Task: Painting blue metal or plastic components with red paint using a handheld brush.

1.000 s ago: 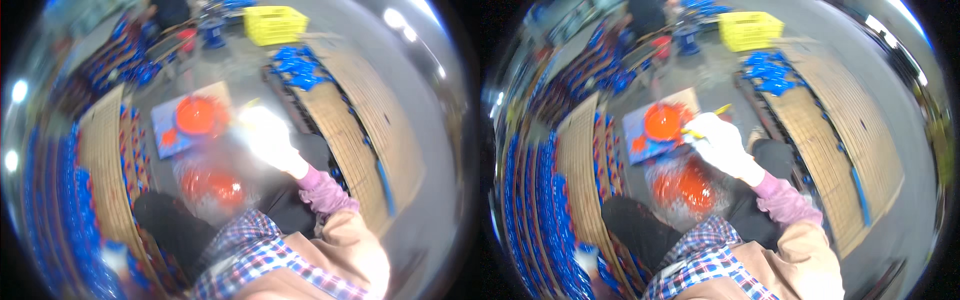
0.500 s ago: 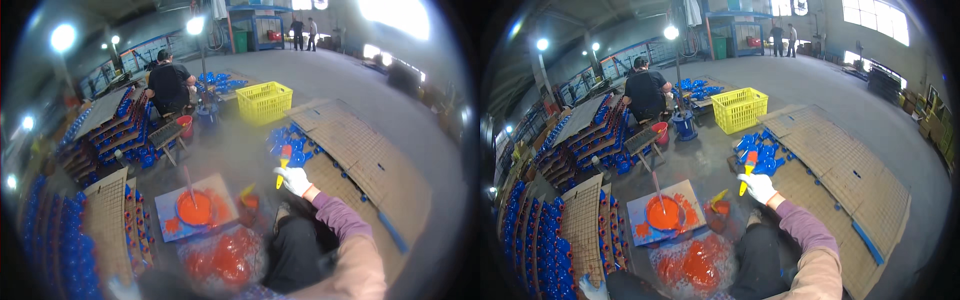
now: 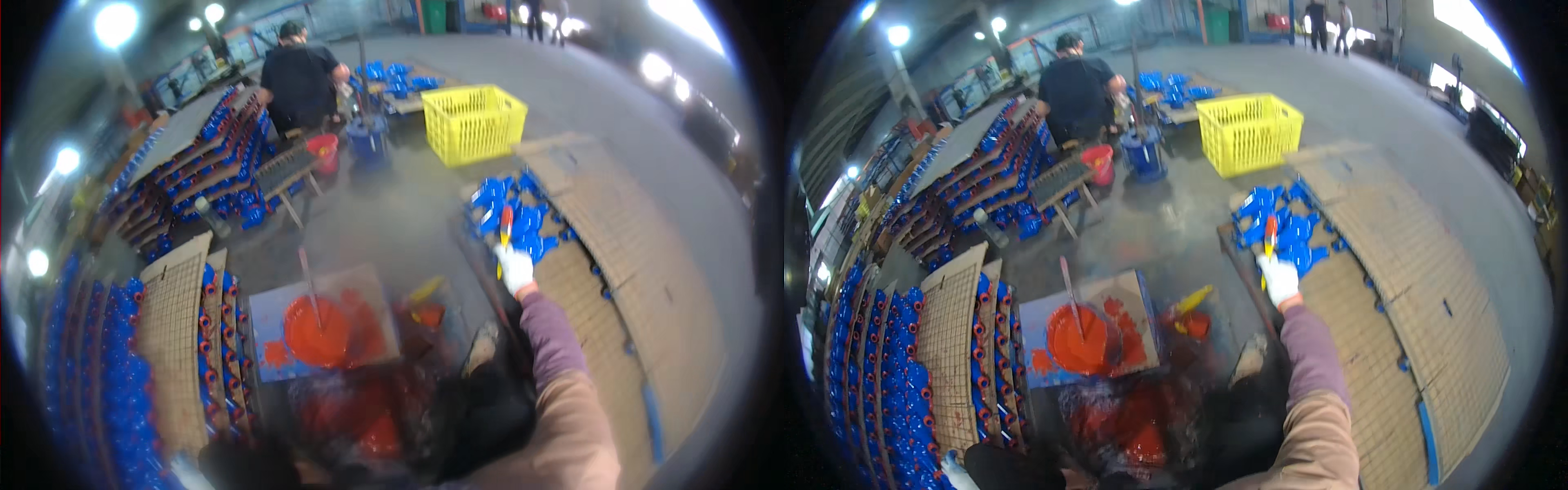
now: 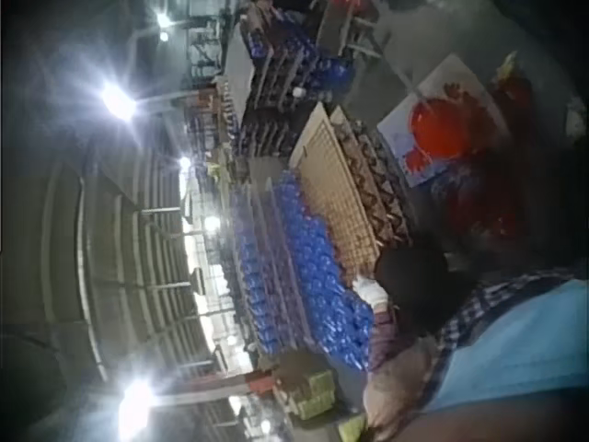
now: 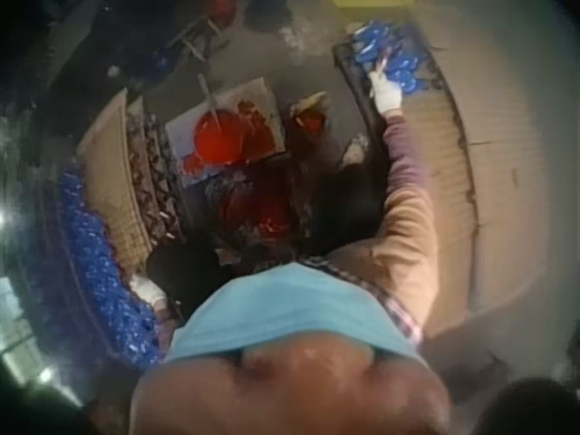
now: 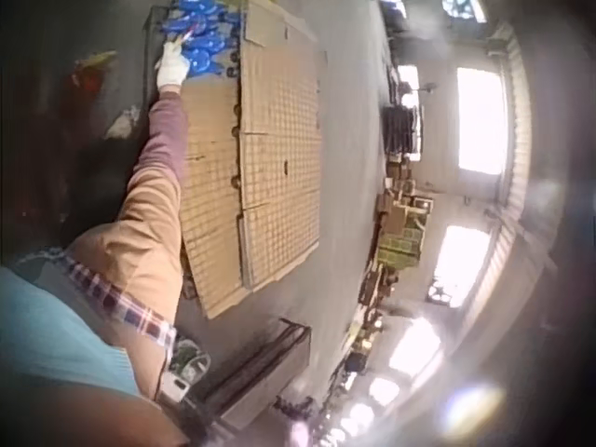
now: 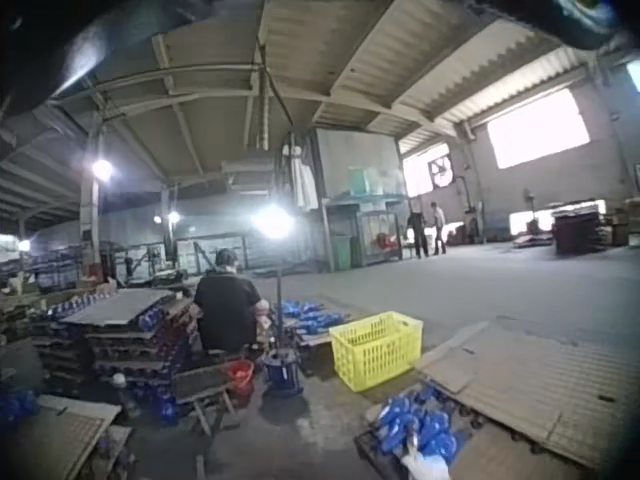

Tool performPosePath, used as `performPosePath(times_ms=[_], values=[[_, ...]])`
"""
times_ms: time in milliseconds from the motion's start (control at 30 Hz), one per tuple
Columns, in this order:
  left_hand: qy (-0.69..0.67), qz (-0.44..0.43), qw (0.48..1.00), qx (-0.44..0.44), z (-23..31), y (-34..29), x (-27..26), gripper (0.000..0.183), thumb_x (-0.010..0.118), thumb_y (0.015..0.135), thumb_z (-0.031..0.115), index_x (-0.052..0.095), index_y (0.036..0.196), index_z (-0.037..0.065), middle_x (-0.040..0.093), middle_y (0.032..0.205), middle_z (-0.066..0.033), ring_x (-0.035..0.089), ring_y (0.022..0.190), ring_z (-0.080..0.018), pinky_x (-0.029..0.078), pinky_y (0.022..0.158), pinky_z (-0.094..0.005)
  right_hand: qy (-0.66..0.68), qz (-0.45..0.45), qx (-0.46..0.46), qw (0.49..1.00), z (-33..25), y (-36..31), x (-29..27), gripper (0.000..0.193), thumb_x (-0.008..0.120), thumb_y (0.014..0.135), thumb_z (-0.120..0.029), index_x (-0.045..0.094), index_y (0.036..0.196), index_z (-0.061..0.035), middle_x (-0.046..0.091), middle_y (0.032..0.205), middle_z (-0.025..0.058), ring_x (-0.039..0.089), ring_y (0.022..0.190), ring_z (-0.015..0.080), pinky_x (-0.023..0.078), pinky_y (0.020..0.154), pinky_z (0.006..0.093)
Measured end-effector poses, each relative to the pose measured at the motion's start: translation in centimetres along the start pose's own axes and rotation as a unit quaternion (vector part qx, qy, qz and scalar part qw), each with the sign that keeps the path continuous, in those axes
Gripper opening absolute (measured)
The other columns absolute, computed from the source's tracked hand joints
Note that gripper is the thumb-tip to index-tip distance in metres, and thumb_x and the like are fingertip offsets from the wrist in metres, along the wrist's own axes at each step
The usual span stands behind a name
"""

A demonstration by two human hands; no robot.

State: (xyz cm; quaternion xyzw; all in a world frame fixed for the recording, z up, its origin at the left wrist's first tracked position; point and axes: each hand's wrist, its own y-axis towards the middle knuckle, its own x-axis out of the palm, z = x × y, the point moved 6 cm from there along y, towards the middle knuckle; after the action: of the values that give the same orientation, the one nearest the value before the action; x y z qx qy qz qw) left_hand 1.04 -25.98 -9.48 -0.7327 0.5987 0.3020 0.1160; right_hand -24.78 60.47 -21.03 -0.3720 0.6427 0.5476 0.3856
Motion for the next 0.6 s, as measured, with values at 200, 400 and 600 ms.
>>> performPosePath(times_ms=[200, 400, 600], values=[[-0.037, -0.170, 0.950, -0.258, -3.8, -0.4, 10.6, 0.041, 0.051, 0.091, 0.039, 0.060, 0.123, 0.016, 0.061, 0.119, -0.0104, 0.060, 0.103, -0.0241, 0.045, 0.088, -0.0404, 0.112, -0.135, 0.087, 0.981, 0.1, 2.9, 1.2, 0.050, 0.045, 0.094, -0.052, 0.061, 0.098, -0.0048, 0.064, 0.076, 0.0214, 0.063, 0.072, 0.0372, 0.048, 0.064, 0.0451], [-0.085, 0.134, 0.982, 0.100, -0.6, -0.8, 1.8, 0.033, 0.054, 0.090, 0.035, 0.067, 0.109, 0.012, 0.066, 0.104, -0.0170, 0.063, 0.096, -0.0307, 0.049, 0.078, -0.0441, 0.199, -0.271, 0.132, 0.933, -0.7, -0.7, -2.6, 0.049, 0.051, 0.092, -0.054, 0.063, 0.095, -0.0067, 0.061, 0.065, 0.0189, 0.061, 0.061, 0.0332, 0.045, 0.056, 0.0442], [-0.472, 0.070, 0.868, -0.138, -2.4, -1.1, -3.9, 0.038, 0.067, 0.078, 0.021, 0.062, 0.110, 0.002, 0.060, 0.104, -0.0219, 0.058, 0.100, -0.0362, 0.046, 0.085, -0.0448, 0.241, -0.150, 0.111, 0.952, -3.2, -3.2, -9.6, 0.039, 0.058, 0.090, -0.045, 0.066, 0.090, -0.0066, 0.063, 0.073, 0.0173, 0.062, 0.069, 0.0343, 0.045, 0.059, 0.0430]])
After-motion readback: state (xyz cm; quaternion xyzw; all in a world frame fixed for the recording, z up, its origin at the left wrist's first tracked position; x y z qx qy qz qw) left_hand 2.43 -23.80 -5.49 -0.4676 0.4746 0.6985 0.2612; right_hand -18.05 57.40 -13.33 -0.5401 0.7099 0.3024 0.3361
